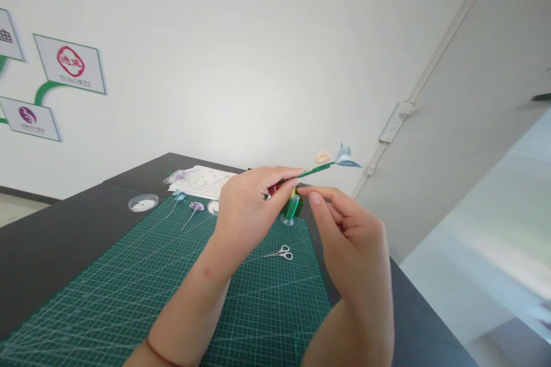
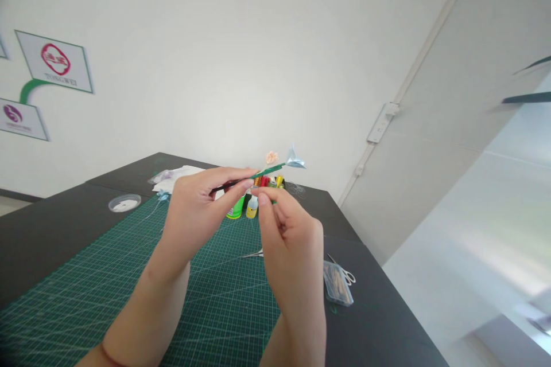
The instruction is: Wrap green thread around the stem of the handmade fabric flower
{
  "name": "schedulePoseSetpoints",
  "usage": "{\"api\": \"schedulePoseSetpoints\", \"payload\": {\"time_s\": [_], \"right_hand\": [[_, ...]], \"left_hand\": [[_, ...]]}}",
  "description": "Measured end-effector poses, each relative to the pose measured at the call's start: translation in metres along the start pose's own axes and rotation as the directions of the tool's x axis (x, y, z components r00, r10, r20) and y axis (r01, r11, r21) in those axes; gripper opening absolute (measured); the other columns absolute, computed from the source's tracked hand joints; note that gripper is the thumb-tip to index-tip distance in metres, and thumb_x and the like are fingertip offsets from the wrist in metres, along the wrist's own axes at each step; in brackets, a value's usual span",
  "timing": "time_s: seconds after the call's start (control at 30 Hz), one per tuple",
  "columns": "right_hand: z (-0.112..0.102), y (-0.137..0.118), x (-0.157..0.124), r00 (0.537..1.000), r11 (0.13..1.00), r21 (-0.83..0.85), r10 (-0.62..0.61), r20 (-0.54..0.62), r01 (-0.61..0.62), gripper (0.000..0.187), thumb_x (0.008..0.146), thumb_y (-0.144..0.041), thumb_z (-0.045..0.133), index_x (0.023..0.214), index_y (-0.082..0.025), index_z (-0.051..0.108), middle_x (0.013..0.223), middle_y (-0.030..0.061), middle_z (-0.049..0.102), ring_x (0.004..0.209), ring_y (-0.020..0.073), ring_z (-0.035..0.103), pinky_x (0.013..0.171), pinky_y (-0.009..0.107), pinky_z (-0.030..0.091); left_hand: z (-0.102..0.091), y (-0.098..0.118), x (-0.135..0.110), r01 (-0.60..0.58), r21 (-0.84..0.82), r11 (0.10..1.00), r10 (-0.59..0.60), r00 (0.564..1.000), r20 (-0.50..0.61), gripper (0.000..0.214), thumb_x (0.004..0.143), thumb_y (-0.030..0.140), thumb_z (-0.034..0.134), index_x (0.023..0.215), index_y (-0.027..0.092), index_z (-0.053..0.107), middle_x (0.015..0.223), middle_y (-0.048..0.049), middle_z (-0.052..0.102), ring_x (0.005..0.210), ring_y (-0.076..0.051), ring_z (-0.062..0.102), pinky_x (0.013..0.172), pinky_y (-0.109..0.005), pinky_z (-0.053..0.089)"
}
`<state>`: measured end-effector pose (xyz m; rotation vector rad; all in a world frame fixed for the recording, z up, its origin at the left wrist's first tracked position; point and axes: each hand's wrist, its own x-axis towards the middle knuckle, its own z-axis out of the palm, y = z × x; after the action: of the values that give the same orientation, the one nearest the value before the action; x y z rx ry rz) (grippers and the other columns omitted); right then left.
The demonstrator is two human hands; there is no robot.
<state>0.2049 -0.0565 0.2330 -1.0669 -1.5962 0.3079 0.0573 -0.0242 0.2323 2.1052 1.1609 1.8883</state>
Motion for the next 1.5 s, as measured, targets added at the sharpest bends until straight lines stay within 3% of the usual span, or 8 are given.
{"api": "schedulePoseSetpoints", "payload": {"time_s": [0.17, 0.3, 0.43, 0.63, 0.87, 1.03, 1.23, 1.5], "right_hand": [[-0.007, -0.007, -0.011, 0.988, 0.997, -0.039, -0.074, -0.133, 0.069, 0.025, 0.092, -0.04, 0.066, 0.096, -0.024, 0.085, 0.058, -0.0002, 0.06, 0.049, 0.0115, 0.043, 0.044, 0.025, 0.032], [-0.015, -0.008, -0.017, 0.96, 0.997, 0.038, -0.048, -0.277, 0.061, 0.015, 0.088, -0.036, 0.073, 0.091, -0.029, 0.086, 0.052, -0.0016, 0.054, 0.048, 0.0115, 0.041, 0.044, 0.025, 0.035], [-0.025, -0.004, -0.019, 0.944, 0.996, 0.062, -0.044, -0.326, 0.068, 0.008, 0.084, -0.036, 0.079, 0.088, -0.034, 0.086, 0.052, -0.0025, 0.053, 0.05, 0.0106, 0.041, 0.042, 0.024, 0.03], [-0.031, 0.003, -0.017, 0.901, 0.995, 0.068, -0.039, -0.431, 0.076, 0.008, 0.084, -0.03, 0.079, 0.085, -0.034, 0.085, 0.052, -0.0028, 0.051, 0.052, 0.0109, 0.039, 0.046, 0.027, 0.027], [-0.041, 0.028, -0.001, 0.919, 0.992, 0.021, -0.106, -0.381, 0.123, 0.009, 0.082, -0.03, 0.079, 0.086, -0.028, 0.086, 0.053, -0.0027, 0.051, 0.051, 0.0108, 0.038, 0.047, 0.026, 0.028], [-0.043, 0.045, 0.01, 0.935, 0.99, 0.081, -0.077, -0.347, 0.112, 0.011, 0.083, -0.032, 0.079, 0.089, -0.026, 0.086, 0.051, -0.0041, 0.047, 0.051, 0.0102, 0.037, 0.051, 0.026, 0.031], [-0.042, 0.051, 0.017, 0.954, 0.984, 0.168, 0.001, -0.301, 0.053, 0.015, 0.081, -0.036, 0.08, 0.087, -0.024, 0.086, 0.05, -0.0054, 0.036, 0.051, 0.0085, 0.03, 0.048, 0.026, 0.02], [-0.038, 0.065, 0.031, 0.979, 0.967, 0.25, 0.097, -0.179, -0.05, 0.025, 0.081, -0.043, 0.079, 0.091, -0.021, 0.086, 0.048, -0.0059, 0.035, 0.049, 0.0076, 0.026, 0.047, 0.025, 0.015]], "left_hand": [[-0.003, -0.002, 0.002, 0.004, 0.111, 0.994, -0.014, 0.996, 0.09, 0.02, 0.096, 0.025, 0.066, 0.106, 0.032, 0.082, 0.106, 0.0023, 0.082, 0.094, -0.019, 0.077, 0.081, -0.032, 0.057], [-0.007, -0.002, 0.002, -0.025, 0.213, 0.977, -0.032, 0.966, 0.256, 0.02, 0.095, 0.025, 0.067, 0.106, 0.033, 0.082, 0.099, 0.0038, 0.082, 0.087, -0.02, 0.077, 0.075, -0.032, 0.054], [-0.008, -0.002, 0.001, -0.105, 0.266, 0.958, -0.009, 0.918, 0.397, 0.018, 0.094, 0.025, 0.067, 0.101, 0.032, 0.083, 0.096, 0.0041, 0.083, 0.082, -0.02, 0.075, 0.068, -0.03, 0.049], [-0.009, 0.002, -0.004, -0.168, 0.252, 0.953, 0.008, 0.846, 0.532, 0.011, 0.091, 0.026, 0.07, 0.083, 0.025, 0.077, 0.074, 0.0044, 0.077, 0.065, -0.014, 0.066, 0.06, -0.028, 0.036], [-0.012, 0.001, -0.01, -0.271, 0.175, 0.947, 0.086, 0.735, 0.672, 0.008, 0.091, 0.025, 0.071, 0.083, 0.026, 0.072, 0.074, 0.0079, 0.073, 0.069, -0.012, 0.065, 0.06, -0.026, 0.031], [-0.011, 0.002, -0.011, -0.303, 0.101, 0.948, 0.137, 0.671, 0.729, 0.007, 0.09, 0.021, 0.071, 0.085, 0.026, 0.071, 0.077, 0.0086, 0.072, 0.072, -0.011, 0.065, 0.062, -0.025, 0.034], [-0.009, 0.003, -0.011, -0.327, 0.048, 0.944, 0.192, 0.66, 0.727, 0.007, 0.092, 0.02, 0.07, 0.086, 0.024, 0.069, 0.075, 0.0083, 0.071, 0.07, -0.01, 0.064, 0.06, -0.024, 0.034], [-0.012, 0.008, -0.014, -0.362, 0.034, 0.932, 0.226, 0.649, 0.726, 0.008, 0.098, 0.024, 0.062, 0.091, 0.024, 0.062, 0.072, 0.0077, 0.069, 0.064, -0.011, 0.063, 0.056, -0.025, 0.03]]}}
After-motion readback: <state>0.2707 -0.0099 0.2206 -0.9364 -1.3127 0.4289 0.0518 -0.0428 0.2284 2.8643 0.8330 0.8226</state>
